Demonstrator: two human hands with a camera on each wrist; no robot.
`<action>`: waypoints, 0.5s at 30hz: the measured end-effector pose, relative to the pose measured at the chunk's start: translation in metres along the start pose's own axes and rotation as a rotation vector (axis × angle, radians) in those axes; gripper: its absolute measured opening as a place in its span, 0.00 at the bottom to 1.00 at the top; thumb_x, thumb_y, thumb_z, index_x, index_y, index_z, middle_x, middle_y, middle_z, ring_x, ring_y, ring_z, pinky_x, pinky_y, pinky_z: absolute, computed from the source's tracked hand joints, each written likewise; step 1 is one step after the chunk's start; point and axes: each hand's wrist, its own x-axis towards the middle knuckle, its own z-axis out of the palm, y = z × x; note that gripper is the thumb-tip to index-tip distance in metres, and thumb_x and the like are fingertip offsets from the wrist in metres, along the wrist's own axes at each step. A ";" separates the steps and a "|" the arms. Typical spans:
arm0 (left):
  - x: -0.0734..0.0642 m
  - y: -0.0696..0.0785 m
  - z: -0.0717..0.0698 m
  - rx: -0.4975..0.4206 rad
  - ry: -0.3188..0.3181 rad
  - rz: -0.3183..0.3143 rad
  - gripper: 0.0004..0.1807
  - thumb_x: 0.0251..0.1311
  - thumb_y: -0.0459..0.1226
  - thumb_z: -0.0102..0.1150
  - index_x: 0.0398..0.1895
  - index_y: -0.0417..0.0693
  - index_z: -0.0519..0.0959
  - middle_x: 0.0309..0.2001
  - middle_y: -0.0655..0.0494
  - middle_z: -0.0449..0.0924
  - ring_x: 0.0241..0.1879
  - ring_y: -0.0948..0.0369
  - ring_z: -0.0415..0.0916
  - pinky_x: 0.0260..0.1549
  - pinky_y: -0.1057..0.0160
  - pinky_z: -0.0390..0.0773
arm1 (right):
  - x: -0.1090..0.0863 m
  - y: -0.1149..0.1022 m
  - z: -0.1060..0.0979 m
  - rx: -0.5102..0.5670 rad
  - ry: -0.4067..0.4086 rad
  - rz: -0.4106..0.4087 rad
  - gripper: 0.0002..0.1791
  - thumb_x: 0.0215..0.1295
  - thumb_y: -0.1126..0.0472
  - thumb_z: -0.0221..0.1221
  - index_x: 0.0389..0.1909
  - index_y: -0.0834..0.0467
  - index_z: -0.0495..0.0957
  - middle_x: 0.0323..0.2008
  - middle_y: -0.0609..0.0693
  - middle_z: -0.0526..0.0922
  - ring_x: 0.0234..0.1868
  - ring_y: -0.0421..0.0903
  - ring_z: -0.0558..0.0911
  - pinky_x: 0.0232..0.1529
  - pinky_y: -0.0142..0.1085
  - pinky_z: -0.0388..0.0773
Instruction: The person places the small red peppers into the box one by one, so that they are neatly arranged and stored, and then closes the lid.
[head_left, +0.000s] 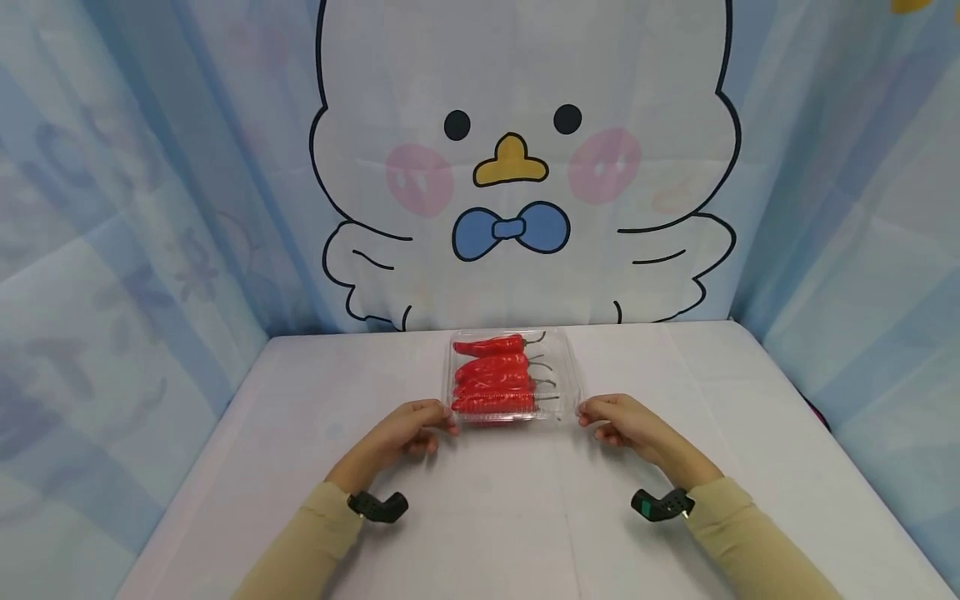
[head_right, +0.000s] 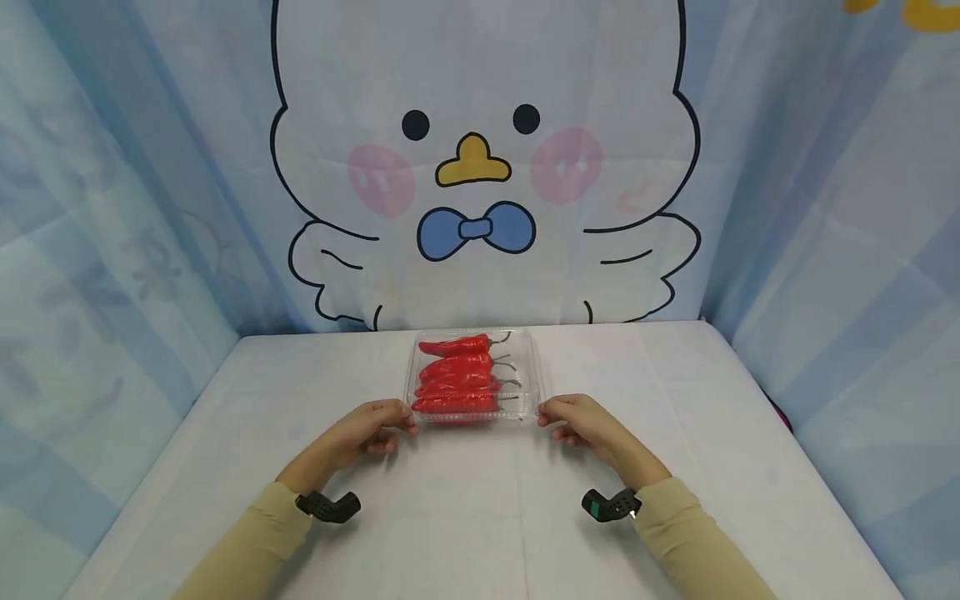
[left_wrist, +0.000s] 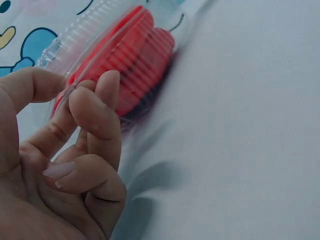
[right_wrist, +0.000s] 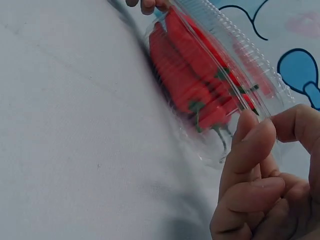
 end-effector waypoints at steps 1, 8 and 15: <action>0.002 0.000 0.002 -0.017 0.017 0.002 0.18 0.72 0.48 0.54 0.49 0.44 0.81 0.42 0.55 0.87 0.23 0.62 0.71 0.20 0.69 0.61 | 0.001 0.000 0.000 0.009 0.008 -0.003 0.21 0.73 0.56 0.54 0.56 0.68 0.78 0.35 0.43 0.83 0.25 0.35 0.74 0.24 0.26 0.68; 0.007 -0.003 0.007 -0.092 0.087 0.031 0.14 0.70 0.44 0.54 0.45 0.43 0.82 0.39 0.56 0.86 0.21 0.63 0.71 0.18 0.70 0.60 | 0.004 0.000 -0.004 0.075 -0.030 -0.061 0.17 0.77 0.59 0.54 0.51 0.71 0.79 0.29 0.40 0.81 0.24 0.32 0.69 0.22 0.24 0.64; 0.008 0.001 0.007 -0.088 0.102 0.027 0.15 0.69 0.44 0.56 0.46 0.42 0.84 0.36 0.58 0.86 0.21 0.65 0.71 0.18 0.70 0.60 | 0.004 -0.005 -0.005 0.090 -0.025 -0.068 0.18 0.79 0.59 0.54 0.52 0.73 0.78 0.30 0.42 0.81 0.27 0.33 0.71 0.25 0.24 0.67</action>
